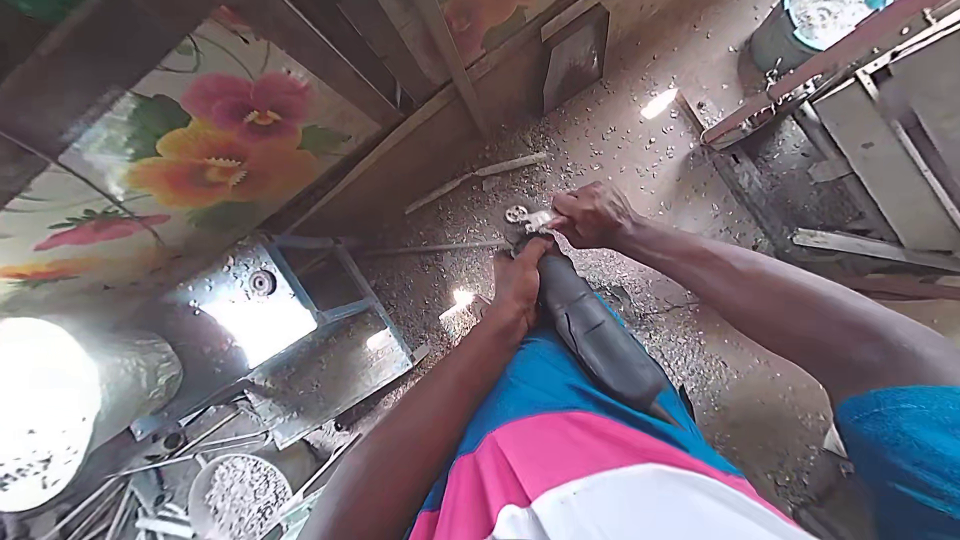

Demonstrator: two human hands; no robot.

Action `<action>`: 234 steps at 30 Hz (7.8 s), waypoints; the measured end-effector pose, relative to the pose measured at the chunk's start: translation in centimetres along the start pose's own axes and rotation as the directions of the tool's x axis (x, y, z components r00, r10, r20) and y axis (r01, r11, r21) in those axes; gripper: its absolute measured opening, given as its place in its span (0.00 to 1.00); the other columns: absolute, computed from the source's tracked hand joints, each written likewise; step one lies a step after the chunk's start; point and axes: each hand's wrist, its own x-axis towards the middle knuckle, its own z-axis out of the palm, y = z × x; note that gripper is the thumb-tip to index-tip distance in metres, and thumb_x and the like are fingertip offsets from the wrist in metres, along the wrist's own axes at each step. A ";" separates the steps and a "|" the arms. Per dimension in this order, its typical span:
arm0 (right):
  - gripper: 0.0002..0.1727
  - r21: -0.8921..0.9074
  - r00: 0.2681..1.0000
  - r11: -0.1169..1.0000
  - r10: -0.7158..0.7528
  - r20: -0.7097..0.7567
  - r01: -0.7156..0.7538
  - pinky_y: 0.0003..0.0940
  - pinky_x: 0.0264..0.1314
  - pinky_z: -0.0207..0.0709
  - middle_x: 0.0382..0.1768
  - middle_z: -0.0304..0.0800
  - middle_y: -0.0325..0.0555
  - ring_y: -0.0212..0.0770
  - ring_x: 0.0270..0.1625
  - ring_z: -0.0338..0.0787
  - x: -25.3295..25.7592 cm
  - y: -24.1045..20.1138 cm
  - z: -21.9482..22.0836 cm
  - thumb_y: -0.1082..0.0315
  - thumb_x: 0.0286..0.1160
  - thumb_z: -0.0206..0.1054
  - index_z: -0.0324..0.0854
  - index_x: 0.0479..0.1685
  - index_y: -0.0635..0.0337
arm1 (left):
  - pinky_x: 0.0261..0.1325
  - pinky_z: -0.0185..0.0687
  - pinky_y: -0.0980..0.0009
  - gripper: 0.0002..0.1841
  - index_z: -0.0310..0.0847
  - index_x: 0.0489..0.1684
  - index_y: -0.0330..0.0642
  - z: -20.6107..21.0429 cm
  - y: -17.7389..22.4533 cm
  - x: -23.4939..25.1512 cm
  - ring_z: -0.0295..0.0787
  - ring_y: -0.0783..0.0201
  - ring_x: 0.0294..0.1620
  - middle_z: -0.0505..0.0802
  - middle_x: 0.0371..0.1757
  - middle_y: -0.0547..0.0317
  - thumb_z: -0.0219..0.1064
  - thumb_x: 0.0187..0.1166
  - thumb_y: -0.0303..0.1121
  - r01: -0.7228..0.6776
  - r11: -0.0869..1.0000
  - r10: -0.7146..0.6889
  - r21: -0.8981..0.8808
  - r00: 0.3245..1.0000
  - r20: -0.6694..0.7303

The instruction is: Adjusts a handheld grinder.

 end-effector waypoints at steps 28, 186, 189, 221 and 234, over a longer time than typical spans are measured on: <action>0.38 0.797 0.785 -0.003 0.170 0.596 -0.604 0.28 0.43 0.90 0.36 0.93 0.31 0.29 0.38 0.94 5.8 -11.5 -4.6 0.46 0.41 0.92 0.75 0.51 0.49 | 0.55 0.91 0.60 0.24 0.68 0.66 0.32 -8.6 6.3 -1.6 0.93 0.59 0.46 0.91 0.46 0.46 0.69 0.72 0.27 -0.319 0.734 0.419 -0.600 0.908 0.030; 0.34 -0.189 0.876 0.981 0.059 0.479 0.038 0.65 0.31 0.77 0.27 0.90 0.58 0.65 0.35 0.93 17.9 -14.8 3.2 0.41 0.90 0.39 0.86 0.45 0.58 | 0.52 0.90 0.49 0.43 0.61 0.76 0.37 -13.0 2.3 0.5 0.91 0.47 0.51 0.88 0.56 0.37 0.85 0.60 0.27 -0.362 0.638 0.009 -0.679 0.886 -0.464; 0.36 -0.163 0.866 0.983 0.007 0.501 0.086 0.64 0.29 0.76 0.25 0.88 0.59 0.66 0.33 0.92 19.9 -16.0 4.6 0.40 0.90 0.38 0.86 0.45 0.59 | 0.53 0.90 0.51 0.42 0.62 0.74 0.36 -14.6 2.3 1.4 0.91 0.49 0.51 0.88 0.56 0.38 0.84 0.58 0.26 -0.436 0.585 0.020 -0.683 0.850 -0.526; 0.26 0.261 0.626 0.950 -0.311 0.715 0.174 0.54 0.28 0.79 0.23 0.85 0.49 0.54 0.30 0.90 45.6 -38.0 48.9 0.40 0.85 0.58 0.84 0.37 0.55 | 0.59 0.90 0.53 0.37 0.68 0.72 0.38 -64.2 -2.5 21.7 0.91 0.55 0.56 0.90 0.57 0.46 0.77 0.56 0.15 -0.768 0.470 0.111 -0.435 0.540 -0.834; 0.29 0.189 0.753 0.982 -0.111 0.648 -0.018 0.53 0.23 0.76 0.22 0.85 0.49 0.54 0.25 0.89 45.1 -40.0 62.7 0.38 0.83 0.57 0.85 0.35 0.56 | 0.61 0.89 0.63 0.22 0.78 0.65 0.37 -75.9 -4.8 29.2 0.91 0.67 0.53 0.92 0.52 0.56 0.71 0.71 0.22 -0.517 0.789 0.126 -0.331 0.664 -0.737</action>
